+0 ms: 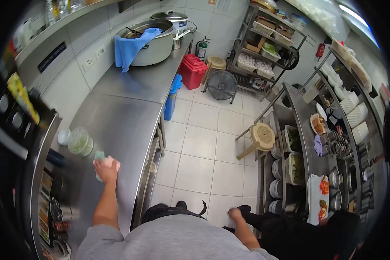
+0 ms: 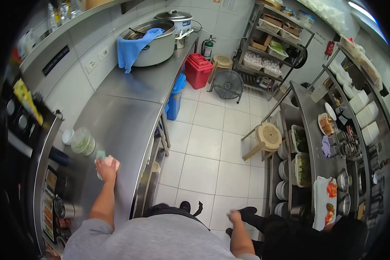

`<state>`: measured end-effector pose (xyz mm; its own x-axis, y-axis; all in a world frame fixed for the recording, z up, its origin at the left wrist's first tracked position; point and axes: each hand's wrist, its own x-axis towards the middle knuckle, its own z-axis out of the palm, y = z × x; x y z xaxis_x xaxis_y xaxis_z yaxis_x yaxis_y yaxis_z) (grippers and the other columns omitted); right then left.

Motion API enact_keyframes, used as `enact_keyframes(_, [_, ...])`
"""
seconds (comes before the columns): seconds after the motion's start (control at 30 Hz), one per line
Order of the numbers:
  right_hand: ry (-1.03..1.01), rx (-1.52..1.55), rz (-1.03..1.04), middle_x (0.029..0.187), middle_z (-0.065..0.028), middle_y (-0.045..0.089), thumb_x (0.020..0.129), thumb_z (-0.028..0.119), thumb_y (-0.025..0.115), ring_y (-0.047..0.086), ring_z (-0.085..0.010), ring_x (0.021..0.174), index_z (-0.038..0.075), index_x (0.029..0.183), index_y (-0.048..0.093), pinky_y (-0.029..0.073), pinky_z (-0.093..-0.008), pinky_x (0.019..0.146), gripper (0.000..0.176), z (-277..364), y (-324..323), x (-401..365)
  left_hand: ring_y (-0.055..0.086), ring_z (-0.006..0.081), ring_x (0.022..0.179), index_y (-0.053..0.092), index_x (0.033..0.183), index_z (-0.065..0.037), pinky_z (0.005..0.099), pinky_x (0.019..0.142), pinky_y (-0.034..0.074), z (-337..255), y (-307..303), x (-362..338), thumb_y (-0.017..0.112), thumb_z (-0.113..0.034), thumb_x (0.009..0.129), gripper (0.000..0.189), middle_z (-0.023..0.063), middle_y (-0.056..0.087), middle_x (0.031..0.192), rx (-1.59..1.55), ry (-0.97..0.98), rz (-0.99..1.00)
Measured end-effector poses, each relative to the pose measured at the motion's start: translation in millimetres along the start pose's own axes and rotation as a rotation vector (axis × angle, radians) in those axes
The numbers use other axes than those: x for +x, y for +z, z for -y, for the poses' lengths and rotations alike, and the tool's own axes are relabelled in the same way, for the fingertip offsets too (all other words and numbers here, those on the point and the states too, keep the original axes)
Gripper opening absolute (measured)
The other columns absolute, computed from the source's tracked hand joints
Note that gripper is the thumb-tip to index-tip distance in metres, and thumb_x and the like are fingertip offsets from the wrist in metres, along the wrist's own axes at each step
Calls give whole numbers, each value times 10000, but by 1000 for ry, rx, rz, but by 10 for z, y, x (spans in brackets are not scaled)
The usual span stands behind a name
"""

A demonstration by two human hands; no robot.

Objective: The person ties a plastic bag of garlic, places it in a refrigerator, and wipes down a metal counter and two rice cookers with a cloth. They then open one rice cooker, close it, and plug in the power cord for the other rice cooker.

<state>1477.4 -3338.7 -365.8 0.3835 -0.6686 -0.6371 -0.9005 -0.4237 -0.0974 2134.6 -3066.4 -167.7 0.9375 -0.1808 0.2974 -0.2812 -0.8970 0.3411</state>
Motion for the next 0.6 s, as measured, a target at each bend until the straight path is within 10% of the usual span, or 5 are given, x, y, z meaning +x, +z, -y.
enact_keyframes(0.03, [-26, 301, -309, 980, -167, 682, 748, 270, 706, 635, -339, 949, 33, 1079, 652, 502, -438, 846, 411, 169, -387, 285, 273, 384, 1365, 408, 1368, 11, 497, 1116, 233, -70, 108, 65, 704, -508, 729, 875, 227, 364, 1437, 47, -131, -51])
enact_keyframes(0.17, [2, 873, -297, 877, -153, 691, 761, 222, 676, 667, -251, 754, 28, 1120, 629, 529, -355, 730, 411, 1127, -2181, 1379, 253, 394, 1376, 416, 1362, 23, 488, 1136, 199, -481, 556, 407, 693, -492, 747, 848, 232, 370, 1432, 128, -158, -9])
enact_keyframes(0.43, [-299, 84, -87, 859, -131, 688, 782, 381, 692, 650, -301, 781, 110, 1078, 659, 509, -427, 740, 403, 1260, -2636, 2728, 168, 386, 1410, 354, 1390, 32, 471, 1160, 138, -3031, 1338, 1671, 797, -362, 634, 960, 245, 286, 1469, -218, 322, 296])
enact_keyframes(0.5, [31, 130, 447, 792, -131, 685, 862, 424, 563, 660, -305, 707, 60, 882, 687, 518, -465, 661, 385, 1209, -2797, 2746, 164, 393, 1408, 375, 1372, 24, 469, 1163, 132, -3594, 1545, 2055, 827, -334, 569, 989, 248, 296, 1459, -254, 492, 396])
enact_keyframes(0.6, [99, 196, 431, 841, -149, 690, 870, 405, 588, 671, -263, 696, 91, 1036, 691, 539, -401, 623, 370, 656, -2501, 2921, 167, 400, 1404, 389, 1357, 20, 458, 1166, 132, -4399, 2146, 2726, 819, -295, 557, 962, 247, 311, 1444, -225, 656, 462])
